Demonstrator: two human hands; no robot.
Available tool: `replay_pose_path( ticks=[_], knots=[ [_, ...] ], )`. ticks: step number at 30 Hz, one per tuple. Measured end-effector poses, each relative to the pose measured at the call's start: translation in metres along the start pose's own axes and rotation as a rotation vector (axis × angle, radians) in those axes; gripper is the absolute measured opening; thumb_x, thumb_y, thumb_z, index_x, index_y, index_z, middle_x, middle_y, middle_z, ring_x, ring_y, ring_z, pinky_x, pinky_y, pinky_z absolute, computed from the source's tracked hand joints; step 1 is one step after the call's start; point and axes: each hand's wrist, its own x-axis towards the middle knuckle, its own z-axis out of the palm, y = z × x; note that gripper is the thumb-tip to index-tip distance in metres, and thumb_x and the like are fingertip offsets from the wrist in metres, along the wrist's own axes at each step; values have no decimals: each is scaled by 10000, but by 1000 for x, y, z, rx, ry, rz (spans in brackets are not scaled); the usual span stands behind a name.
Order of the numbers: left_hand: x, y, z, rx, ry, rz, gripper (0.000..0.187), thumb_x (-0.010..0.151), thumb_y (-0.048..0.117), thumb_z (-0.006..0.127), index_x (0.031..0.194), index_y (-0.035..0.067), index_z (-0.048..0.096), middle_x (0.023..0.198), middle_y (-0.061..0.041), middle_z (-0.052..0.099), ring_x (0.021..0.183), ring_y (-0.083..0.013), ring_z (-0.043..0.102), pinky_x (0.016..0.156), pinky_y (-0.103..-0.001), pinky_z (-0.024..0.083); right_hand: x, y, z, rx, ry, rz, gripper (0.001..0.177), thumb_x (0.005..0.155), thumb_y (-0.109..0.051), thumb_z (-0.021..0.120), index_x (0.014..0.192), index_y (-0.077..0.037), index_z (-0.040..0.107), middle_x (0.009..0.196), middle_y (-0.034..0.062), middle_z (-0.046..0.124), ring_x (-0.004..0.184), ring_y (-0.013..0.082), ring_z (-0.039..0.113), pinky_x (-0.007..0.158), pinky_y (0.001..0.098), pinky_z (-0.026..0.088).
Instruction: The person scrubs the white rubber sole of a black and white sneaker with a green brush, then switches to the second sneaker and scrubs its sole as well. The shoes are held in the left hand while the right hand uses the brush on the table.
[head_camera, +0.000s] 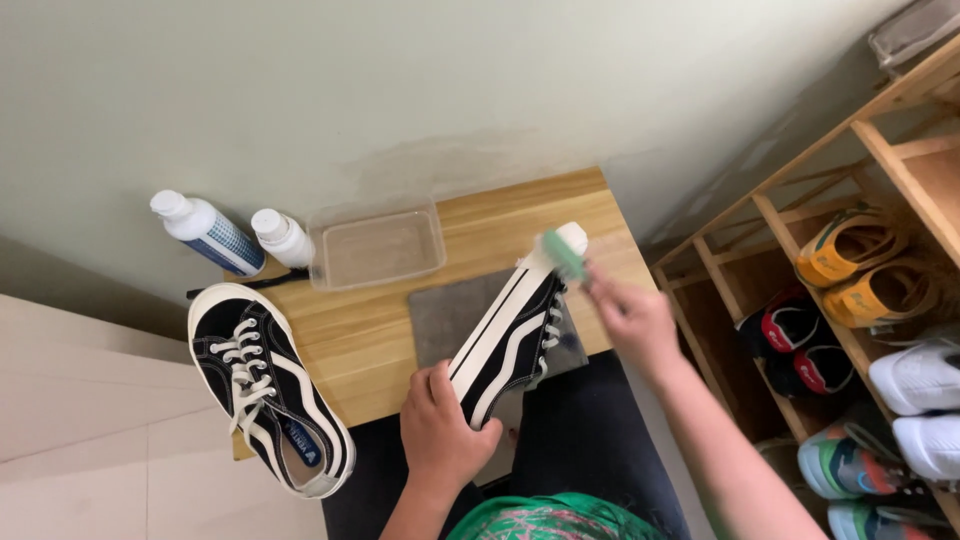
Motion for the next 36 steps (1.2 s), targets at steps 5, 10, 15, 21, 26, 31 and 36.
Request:
replay_pose_path(
  ticks=[5,10,15,21,26,31,36],
  knots=[
    [-1,0,3,8,-10,-8,953,528,399,823,1348,82,454,1229,-105,533,1016,-348,604,812,-488,530,11,-13,-15,81,-17,298,339,941,-297,678,1261,-193,721,1046,39,794,473,70,428,425,247,354],
    [-3,0,4,9,-18,-16,967,527,411,834,1356,89,456,1237,-98,531,1014,-345,606,820,-483,525,18,-24,-25,30,-154,356,332,968,-335,615,1267,-226,708,1067,89,814,371,77,350,299,225,295],
    [-3,0,4,9,38,31,940,531,386,816,1336,63,455,1188,-121,537,957,-349,601,766,-479,530,1,-36,-14,96,-224,228,336,926,-252,682,1253,-185,720,918,72,848,393,88,387,315,259,252],
    [-4,0,4,24,52,41,949,531,393,814,1345,62,456,1212,-125,534,952,-354,605,768,-481,528,14,-12,-16,-39,-39,249,323,965,-295,653,1276,-228,712,913,-2,816,414,79,367,355,249,310],
    [-2,0,3,20,49,46,943,524,392,822,1335,65,466,1195,-119,540,958,-351,604,776,-480,527,8,-2,-9,-176,-37,-62,277,970,-303,658,1215,-212,750,583,-52,696,384,70,378,344,243,231],
    [-5,1,3,50,41,46,965,527,405,835,1346,67,453,1210,-114,523,1004,-342,588,794,-468,530,-2,4,2,-344,148,-254,220,1021,-237,636,1180,-172,774,520,-77,620,347,50,388,294,230,246],
    [-5,2,3,47,94,84,947,514,401,822,1331,56,487,1176,-112,540,974,-346,601,750,-475,533,5,7,-7,-341,164,-241,184,1015,-282,672,1098,-183,803,468,-96,534,360,39,304,330,226,150]
  ],
)
